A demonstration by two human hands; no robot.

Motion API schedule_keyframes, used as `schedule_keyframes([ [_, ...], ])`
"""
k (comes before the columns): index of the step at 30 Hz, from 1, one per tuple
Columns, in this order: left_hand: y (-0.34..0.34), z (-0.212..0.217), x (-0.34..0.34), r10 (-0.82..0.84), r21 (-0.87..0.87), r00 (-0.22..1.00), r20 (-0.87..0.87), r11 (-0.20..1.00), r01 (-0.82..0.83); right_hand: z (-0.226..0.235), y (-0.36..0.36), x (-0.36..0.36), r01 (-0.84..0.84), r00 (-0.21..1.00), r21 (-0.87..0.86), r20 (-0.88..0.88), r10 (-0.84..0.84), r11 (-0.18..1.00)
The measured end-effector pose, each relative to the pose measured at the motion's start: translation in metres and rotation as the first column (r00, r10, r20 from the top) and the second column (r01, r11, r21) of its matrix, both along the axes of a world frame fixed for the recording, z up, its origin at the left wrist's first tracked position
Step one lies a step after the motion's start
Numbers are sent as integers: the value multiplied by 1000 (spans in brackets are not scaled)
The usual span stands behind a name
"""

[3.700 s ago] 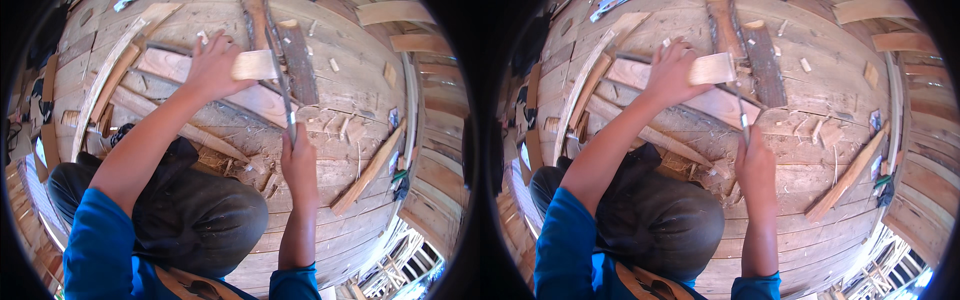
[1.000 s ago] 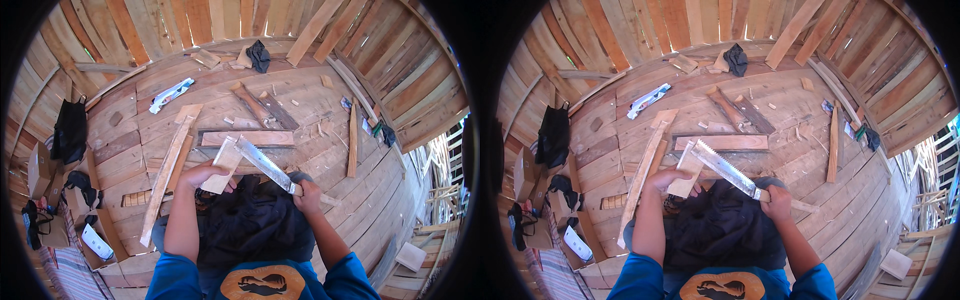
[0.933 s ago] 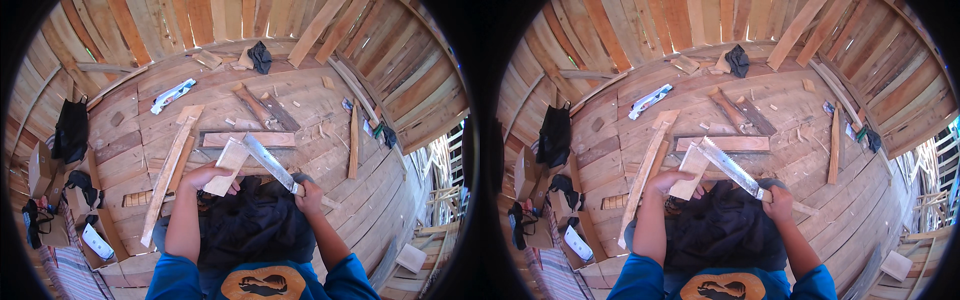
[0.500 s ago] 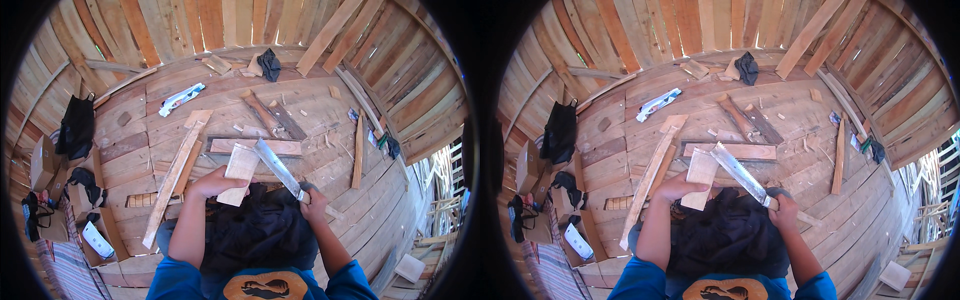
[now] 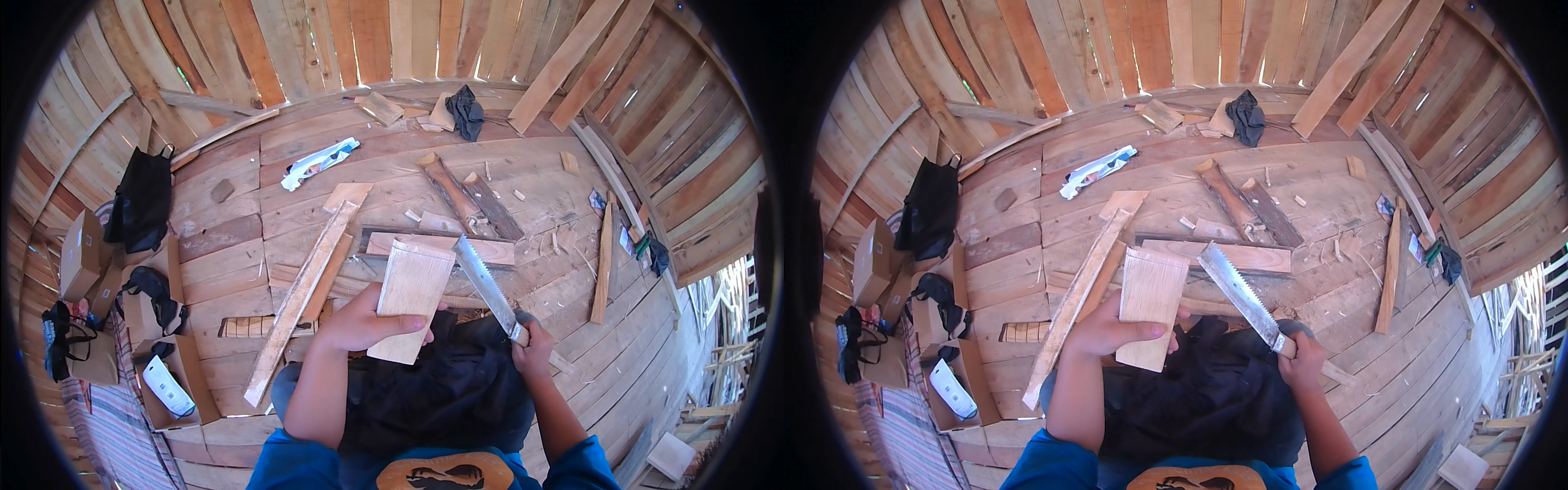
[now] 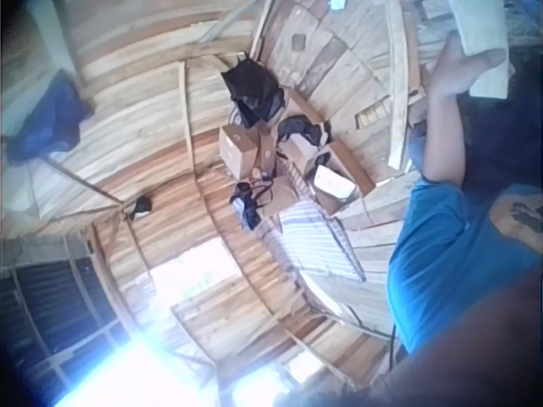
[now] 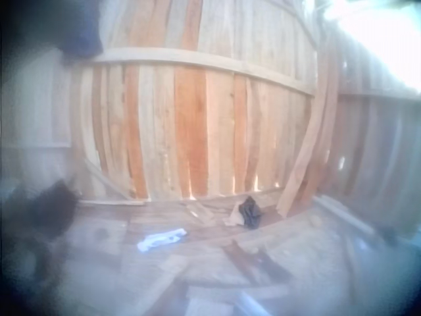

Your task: The person shapes a piece of wood using a large blade, shaving off layers and sawing into the edges.

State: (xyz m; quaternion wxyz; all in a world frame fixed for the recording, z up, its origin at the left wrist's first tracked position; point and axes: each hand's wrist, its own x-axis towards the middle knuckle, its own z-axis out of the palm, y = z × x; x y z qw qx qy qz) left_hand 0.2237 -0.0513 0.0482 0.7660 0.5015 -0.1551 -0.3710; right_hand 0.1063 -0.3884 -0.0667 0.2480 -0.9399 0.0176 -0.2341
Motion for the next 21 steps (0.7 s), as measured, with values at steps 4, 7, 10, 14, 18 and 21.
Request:
schedule_keyframes([
  [4, 4, 6, -6, 16, -57, 999, 32, 998, -14, -2, 0, 2, -6, 1000, -21, 8, 6, 1000],
  [7, 8, 10, -9, 33, -74, 999, 26, 997, -31, -1, 0, 2, -28, 1000, -42, 6, 28, 999],
  [10, 12, 11, -10, 57, -114, 998, 12, 992, -56, 3, 4, 6, -44, 999, -46, 11, 45, 998],
  [14, 11, 8, -11, 66, -152, 998, -10, 986, -67, -1, 1, 5, -32, 999, -61, 12, 33, 998],
  [18, 12, 7, -11, 53, -157, 999, -3, 986, -53, 0, 3, 5, -20, 1000, -63, 6, 21, 998],
  [21, 13, 7, -9, 55, -163, 998, -7, 985, -55, 2, 5, 7, -14, 1000, -63, 4, 15, 998],
])
